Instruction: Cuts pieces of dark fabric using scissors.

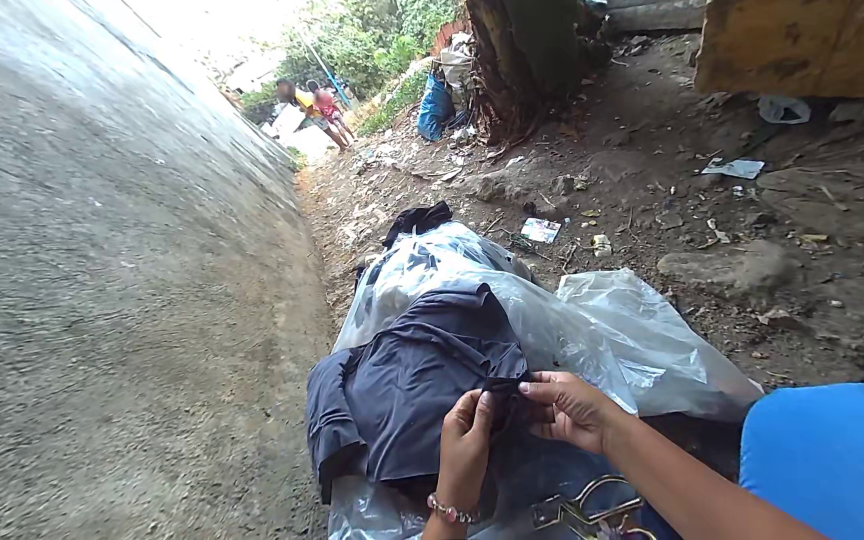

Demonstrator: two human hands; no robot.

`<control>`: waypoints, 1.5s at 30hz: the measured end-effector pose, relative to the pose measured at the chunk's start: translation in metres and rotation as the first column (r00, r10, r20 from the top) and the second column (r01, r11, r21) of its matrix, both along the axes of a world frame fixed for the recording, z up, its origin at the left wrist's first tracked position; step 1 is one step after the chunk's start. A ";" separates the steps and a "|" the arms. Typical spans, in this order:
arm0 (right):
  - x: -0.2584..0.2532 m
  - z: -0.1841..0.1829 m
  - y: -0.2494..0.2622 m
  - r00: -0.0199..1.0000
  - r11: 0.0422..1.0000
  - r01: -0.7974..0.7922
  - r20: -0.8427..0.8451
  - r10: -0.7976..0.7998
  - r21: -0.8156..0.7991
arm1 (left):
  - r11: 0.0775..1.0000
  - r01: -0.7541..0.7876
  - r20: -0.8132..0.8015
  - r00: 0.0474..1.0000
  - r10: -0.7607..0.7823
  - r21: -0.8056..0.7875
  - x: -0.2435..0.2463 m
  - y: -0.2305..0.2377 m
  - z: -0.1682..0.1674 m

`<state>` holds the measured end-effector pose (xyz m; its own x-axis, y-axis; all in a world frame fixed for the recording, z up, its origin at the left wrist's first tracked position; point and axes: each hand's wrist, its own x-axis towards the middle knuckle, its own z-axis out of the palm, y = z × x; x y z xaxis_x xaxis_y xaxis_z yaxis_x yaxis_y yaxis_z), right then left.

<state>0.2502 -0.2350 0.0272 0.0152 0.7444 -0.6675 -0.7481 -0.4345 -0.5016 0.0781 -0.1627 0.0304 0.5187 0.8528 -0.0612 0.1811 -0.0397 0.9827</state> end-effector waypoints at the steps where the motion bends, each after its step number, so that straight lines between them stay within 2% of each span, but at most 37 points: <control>1: -0.002 0.000 0.000 1.000 1.000 0.007 -0.009 -0.007 0.007 | 1.000 0.003 0.008 1.000 -0.003 -0.008 0.000 -0.001 0.000; 7: -0.012 0.001 0.000 0.999 0.998 0.027 0.030 -0.028 0.053 | 0.996 -0.009 0.059 0.998 0.015 -0.089 -0.002 -0.009 0.001; 11: -0.010 0.000 -0.007 0.997 0.999 0.043 0.058 -0.045 0.034 | 0.981 -0.064 0.122 0.989 0.088 -0.185 -0.004 -0.012 0.002; 14: -0.009 -0.003 -0.014 0.996 0.998 0.059 0.068 -0.058 -0.014 | 0.982 -0.111 0.148 0.980 0.135 -0.156 -0.002 -0.019 0.004; 18: -0.010 0.000 -0.020 0.995 0.995 0.096 0.014 -0.096 -0.002 | 0.991 -0.081 0.175 0.980 0.098 -0.102 0.001 -0.027 0.000; 28: -0.018 -0.006 -0.019 0.989 0.990 0.141 0.055 -0.140 -0.026 | 0.966 -0.210 0.104 0.968 0.226 -0.149 0.005 -0.035 -0.014; 37: -0.019 -0.016 -0.021 0.953 0.998 0.051 0.302 -0.038 -0.034 | 0.968 -0.243 0.136 0.963 0.234 0.055 0.009 -0.040 -0.003; 40: -0.015 -0.023 -0.022 0.897 1.000 -0.003 0.441 0.005 -0.005 | 0.958 -0.281 0.165 0.949 0.268 0.060 0.010 -0.040 0.001; 45: -0.004 -0.028 -0.021 0.814 0.998 -0.033 0.577 0.057 -0.051 | 0.954 -0.292 0.176 0.945 0.275 0.076 0.009 -0.040 0.000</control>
<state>0.2462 -0.2556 -0.0006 0.3743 0.7291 -0.5730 -0.3042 -0.4872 -0.8186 0.0875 -0.2025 0.0306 0.2506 0.9633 0.0964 0.0380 -0.1092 0.9933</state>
